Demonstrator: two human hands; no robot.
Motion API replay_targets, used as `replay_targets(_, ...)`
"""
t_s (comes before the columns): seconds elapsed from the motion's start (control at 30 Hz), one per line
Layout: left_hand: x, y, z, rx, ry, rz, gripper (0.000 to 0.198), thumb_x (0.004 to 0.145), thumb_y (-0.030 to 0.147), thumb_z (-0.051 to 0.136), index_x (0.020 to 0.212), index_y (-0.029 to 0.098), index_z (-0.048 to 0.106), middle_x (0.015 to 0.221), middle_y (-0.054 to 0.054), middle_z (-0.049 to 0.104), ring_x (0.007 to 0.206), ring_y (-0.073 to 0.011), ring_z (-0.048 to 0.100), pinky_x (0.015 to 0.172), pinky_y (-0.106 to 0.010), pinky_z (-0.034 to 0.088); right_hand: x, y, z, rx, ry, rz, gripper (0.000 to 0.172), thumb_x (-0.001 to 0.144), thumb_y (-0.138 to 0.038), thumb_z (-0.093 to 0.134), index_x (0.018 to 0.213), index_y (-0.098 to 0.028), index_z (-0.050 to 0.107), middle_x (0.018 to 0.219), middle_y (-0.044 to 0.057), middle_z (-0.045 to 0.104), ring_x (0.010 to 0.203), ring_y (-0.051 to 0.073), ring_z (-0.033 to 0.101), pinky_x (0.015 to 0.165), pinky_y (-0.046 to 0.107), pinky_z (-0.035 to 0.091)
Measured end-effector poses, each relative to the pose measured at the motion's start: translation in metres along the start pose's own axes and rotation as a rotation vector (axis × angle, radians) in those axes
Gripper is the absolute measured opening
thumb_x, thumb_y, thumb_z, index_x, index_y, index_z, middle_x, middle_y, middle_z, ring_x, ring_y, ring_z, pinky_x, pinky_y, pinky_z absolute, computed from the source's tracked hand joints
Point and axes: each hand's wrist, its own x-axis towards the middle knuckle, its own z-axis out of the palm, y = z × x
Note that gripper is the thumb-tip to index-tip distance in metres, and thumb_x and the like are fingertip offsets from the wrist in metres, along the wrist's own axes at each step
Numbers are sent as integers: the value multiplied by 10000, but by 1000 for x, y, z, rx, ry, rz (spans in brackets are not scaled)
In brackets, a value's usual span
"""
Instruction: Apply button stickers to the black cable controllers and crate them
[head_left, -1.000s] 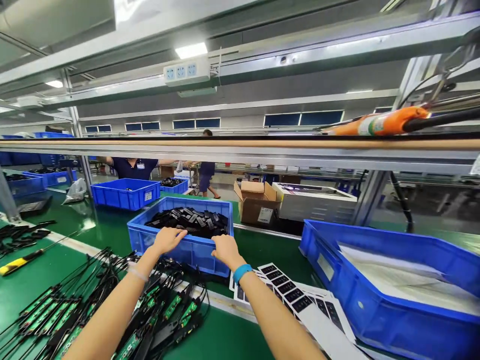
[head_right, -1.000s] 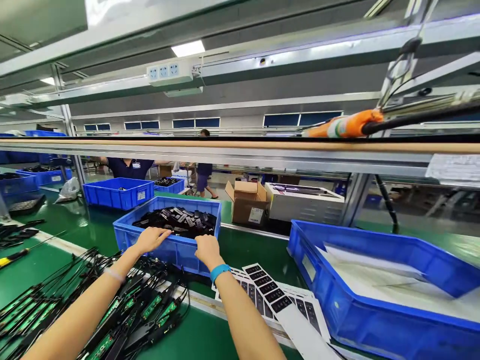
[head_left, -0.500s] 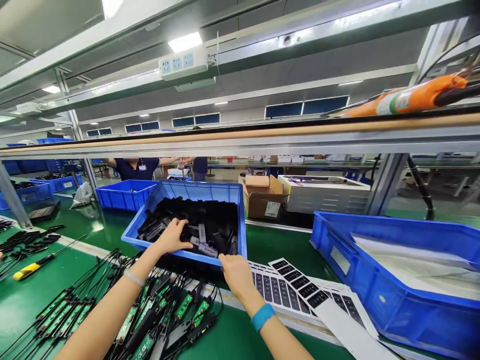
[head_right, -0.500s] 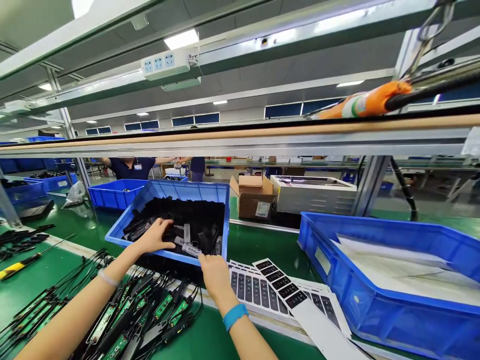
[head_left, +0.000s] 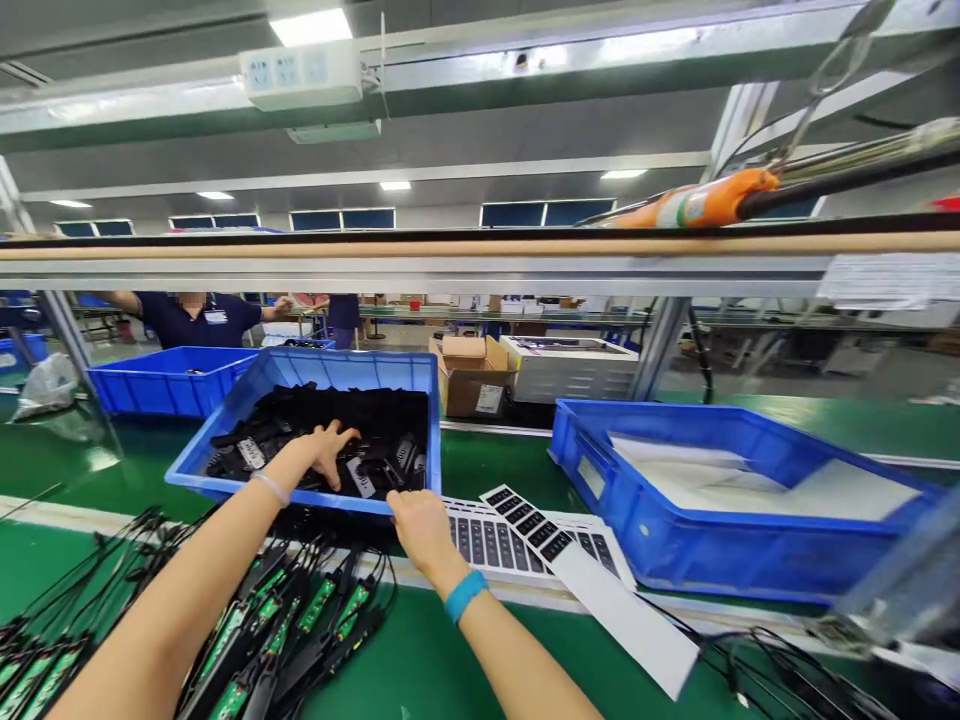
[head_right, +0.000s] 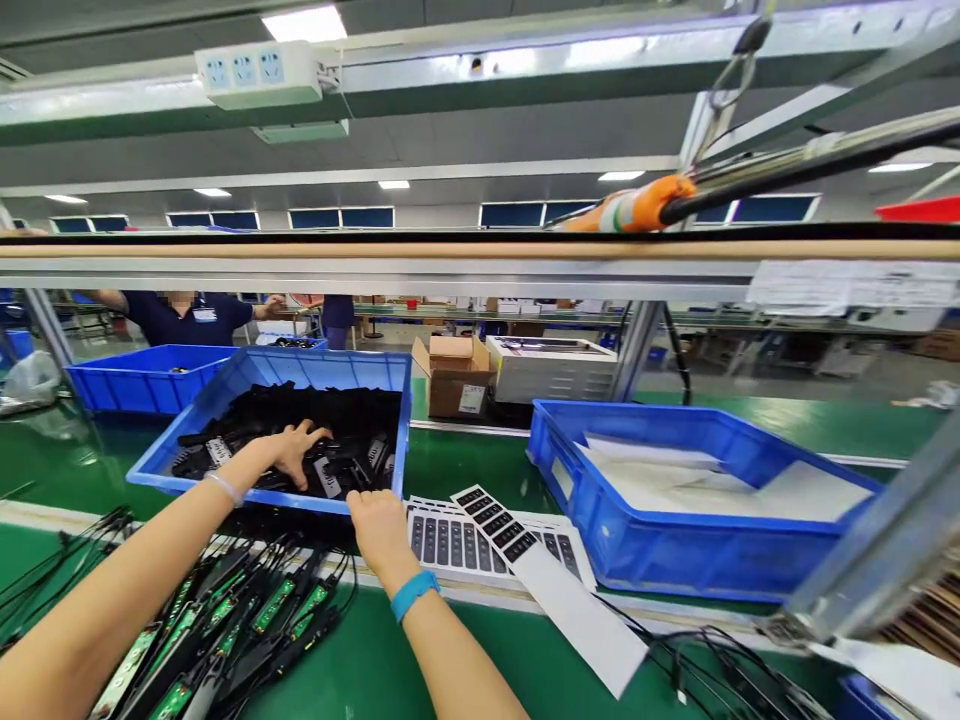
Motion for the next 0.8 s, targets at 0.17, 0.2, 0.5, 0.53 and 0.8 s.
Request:
replay_targets(0.17,-5,-5,11,-57,51,81,905,475,224,773,1318,320,458,1349,-142,463,1125,-434,529,857,-587,484,6,1,-2,-11,-20,10,122,923,-160,513,950,-188,629,907,54,728,851,187,666,721,295,414)
replay_targets(0.2,-6,-4,13,-71,71,107,842,490,198,746,1282,318,488,1320,-121,492,1119,-422,533,860,-585,484,7,2,-2,-12,-23,10,122,918,-152,514,952,-185,627,911,56,729,852,188,667,721,296,416)
replay_targets(0.5,-6,-12,12,-339,443,199,576,548,103,520,1111,203,584,1181,-69,596,1113,-243,581,1024,-360,441,11,3,-6,-6,-35,2,128,898,-122,514,959,-179,611,919,62,730,855,188,672,733,291,427)
replay_targets(0.53,-7,-15,8,-379,510,181,560,565,112,493,1114,186,572,1194,-77,589,1142,-238,565,1053,-358,415,11,4,-7,-2,-36,0,133,901,-119,510,964,-177,611,918,65,729,859,190,672,735,292,427)
replay_targets(0.8,-89,23,-24,-589,862,98,525,707,167,399,1232,167,383,1170,-86,544,954,-192,597,933,-365,491,11,5,-11,36,-35,-11,172,880,-75,509,984,-152,623,902,100,724,855,206,673,736,304,431)
